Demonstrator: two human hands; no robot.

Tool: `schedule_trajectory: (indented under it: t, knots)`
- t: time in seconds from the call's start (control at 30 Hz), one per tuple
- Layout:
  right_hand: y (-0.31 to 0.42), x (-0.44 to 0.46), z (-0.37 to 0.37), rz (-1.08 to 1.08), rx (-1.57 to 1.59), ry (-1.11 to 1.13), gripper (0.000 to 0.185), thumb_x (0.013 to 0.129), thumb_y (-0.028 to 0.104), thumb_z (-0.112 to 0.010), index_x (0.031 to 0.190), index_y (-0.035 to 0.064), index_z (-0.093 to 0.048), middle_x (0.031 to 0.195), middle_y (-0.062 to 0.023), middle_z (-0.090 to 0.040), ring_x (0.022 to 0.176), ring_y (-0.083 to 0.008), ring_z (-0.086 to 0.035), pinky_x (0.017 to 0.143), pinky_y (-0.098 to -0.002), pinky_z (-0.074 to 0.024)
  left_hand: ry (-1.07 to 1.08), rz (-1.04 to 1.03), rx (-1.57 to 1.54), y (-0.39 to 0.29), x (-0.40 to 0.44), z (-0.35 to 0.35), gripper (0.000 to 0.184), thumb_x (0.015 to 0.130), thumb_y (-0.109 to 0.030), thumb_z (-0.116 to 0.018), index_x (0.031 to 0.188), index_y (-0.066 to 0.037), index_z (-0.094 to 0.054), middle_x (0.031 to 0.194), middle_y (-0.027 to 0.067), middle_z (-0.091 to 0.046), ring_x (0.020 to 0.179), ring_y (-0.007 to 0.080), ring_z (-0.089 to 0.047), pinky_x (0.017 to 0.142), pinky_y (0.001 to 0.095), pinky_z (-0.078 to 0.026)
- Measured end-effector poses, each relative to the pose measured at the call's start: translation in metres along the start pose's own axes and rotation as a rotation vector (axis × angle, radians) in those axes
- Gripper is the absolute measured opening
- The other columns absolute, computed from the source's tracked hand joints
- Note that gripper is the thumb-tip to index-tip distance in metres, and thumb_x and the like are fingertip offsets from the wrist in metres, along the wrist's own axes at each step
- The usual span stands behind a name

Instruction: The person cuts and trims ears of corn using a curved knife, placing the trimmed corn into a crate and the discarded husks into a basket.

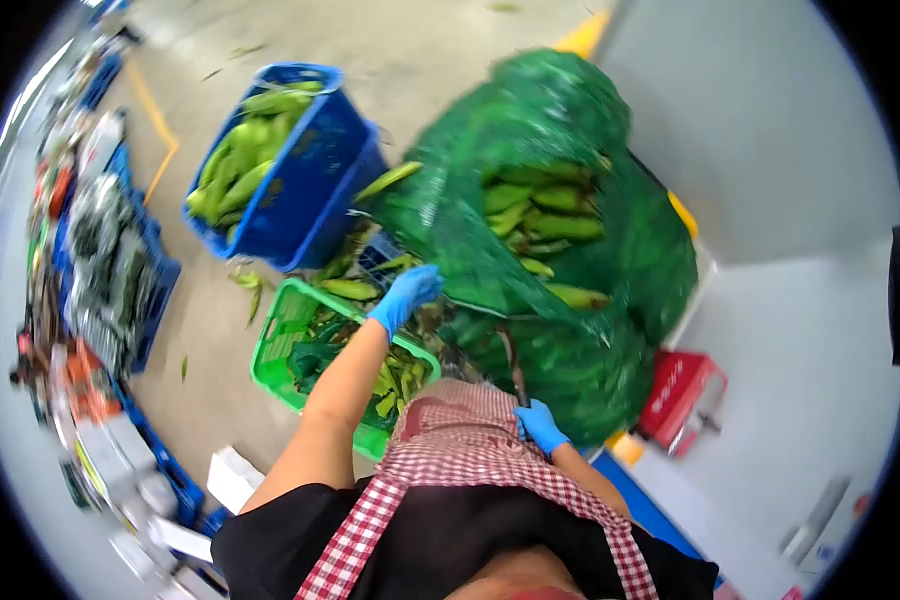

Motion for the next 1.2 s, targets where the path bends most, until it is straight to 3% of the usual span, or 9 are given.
schedule_trajectory:
  t: [0.23, 0.43, 0.53, 0.67, 0.77, 0.83, 0.93, 1.07, 1.2]
  knots:
    - [-0.116, 0.008, 0.009, -0.007, 0.409, -0.136, 0.015, 0.083, 0.012, -0.056, 0.083, 0.0046, -0.044, 0.057, -0.0058, -0.05, 0.047, -0.0164, -0.05, 0.042, -0.0305, -0.0405, 0.247, -0.574, 0.872, 0.006, 0.131, -0.234, 0.028, 0.079, -0.019, -0.058, 0.104, -0.005, -0.063, 0.101, 0.0126, -0.065, 0.091, 0.0255, -0.062, 0.08, 0.0331, -0.048]
    - [-0.165, -0.001, -0.003, -0.153, 0.679, -0.277, 0.013, 0.082, 0.012, -0.059, 0.083, 0.0025, -0.05, 0.06, -0.0064, -0.054, 0.046, -0.0169, -0.051, 0.041, -0.0309, -0.0414, 0.432, -0.15, 1.847, 0.179, 0.227, -0.293, 0.046, 0.069, -0.024, -0.063, 0.112, -0.011, -0.058, 0.111, 0.0155, -0.059, 0.099, 0.0332, -0.058, 0.088, 0.0433, -0.045]
    - [-0.199, 0.014, -0.01, -0.142, 0.519, -0.236, 0.013, 0.084, 0.012, -0.052, 0.094, 0.0058, -0.046, 0.059, -0.0012, -0.046, 0.048, -0.0131, -0.045, 0.045, -0.0276, -0.0385, 0.093, -0.474, 1.793, 0.171, 0.208, -0.293, 0.052, 0.066, -0.028, -0.068, 0.112, -0.009, -0.052, 0.106, 0.0156, -0.06, 0.096, 0.0325, -0.059, 0.082, 0.0421, -0.048]
    - [-0.167, -0.002, -0.002, -0.121, 0.679, -0.249, 0.014, 0.083, 0.012, -0.054, 0.093, 0.0035, -0.048, 0.059, -0.0043, -0.049, 0.048, -0.0145, -0.048, 0.044, -0.029, -0.0393, 0.335, -0.38, 1.57, 0.168, 0.208, -0.285, 0.065, 0.054, -0.024, -0.077, 0.114, -0.012, -0.053, 0.103, 0.0138, -0.061, 0.096, 0.0323, -0.058, 0.081, 0.0408, -0.048]
    - [-0.182, 0.017, 0.006, -0.032, 0.639, -0.271, 0.014, 0.079, 0.015, -0.059, 0.079, 0.0025, -0.052, 0.057, -0.0084, -0.054, 0.046, -0.0174, -0.052, 0.042, -0.0311, -0.0419, 0.307, -0.726, 1.093, 0.103, 0.142, -0.262, 0.075, 0.048, -0.018, -0.079, 0.117, -0.008, -0.053, 0.112, 0.0168, -0.058, 0.102, 0.0326, -0.056, 0.089, 0.0384, -0.045]
    - [-0.209, 0.057, 0.017, 0.012, 0.626, -0.239, 0.016, 0.077, 0.017, -0.06, 0.075, 0.0031, -0.054, 0.056, -0.0075, -0.055, 0.046, -0.0172, -0.052, 0.043, -0.0309, -0.0424, 0.206, -0.666, 0.892, 0.044, 0.084, -0.242, 0.084, 0.05, -0.023, -0.082, 0.125, -0.006, -0.048, 0.116, 0.0168, -0.057, 0.109, 0.0265, -0.055, 0.094, 0.035, -0.042]
    - [-0.101, 0.027, 0.023, -0.046, 0.412, -0.13, 0.033, 0.081, 0.007, -0.051, 0.112, -0.0001, -0.044, 0.056, -0.0067, -0.047, 0.042, -0.0175, -0.046, 0.038, -0.032, -0.0378, 0.192, -0.575, 0.288, -0.045, 0.003, -0.213, 0.083, 0.059, -0.019, -0.082, 0.129, -0.003, -0.041, 0.118, 0.0078, -0.055, 0.107, 0.0182, -0.052, 0.094, 0.0327, -0.041]
    - [-0.02, 0.011, 0.033, 0.125, 0.017, -0.122, 0.014, 0.076, 0.006, -0.052, 0.085, 0.0006, -0.043, 0.052, -0.0081, -0.047, 0.038, -0.0189, -0.045, 0.036, -0.0339, -0.0369, 0.209, -0.621, 0.03, -0.135, -0.11, -0.148, 0.055, 0.066, -0.007, -0.07, 0.117, -0.001, -0.049, 0.105, 0.0064, -0.059, 0.094, 0.0167, -0.057, 0.087, 0.0308, -0.044]
    - [0.021, 0.046, 0.033, 0.432, -0.413, -0.143, 0.017, 0.072, 0.014, -0.057, 0.081, 0.0002, -0.05, 0.061, -0.0142, -0.054, 0.051, -0.0229, -0.055, 0.047, -0.037, -0.0432, 0.08, -0.433, -0.317, -0.127, -0.207, -0.01, 0.049, 0.072, -0.021, -0.062, 0.115, -0.001, -0.051, 0.099, 0.01, -0.061, 0.087, 0.0218, -0.06, 0.083, 0.0358, -0.048]
Point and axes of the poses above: each hand's wrist, its own x-axis towards the middle knuckle, its own z-axis out of the back of the hand, y = z × x, the point moved 9 cm from there along x, towards the middle knuckle
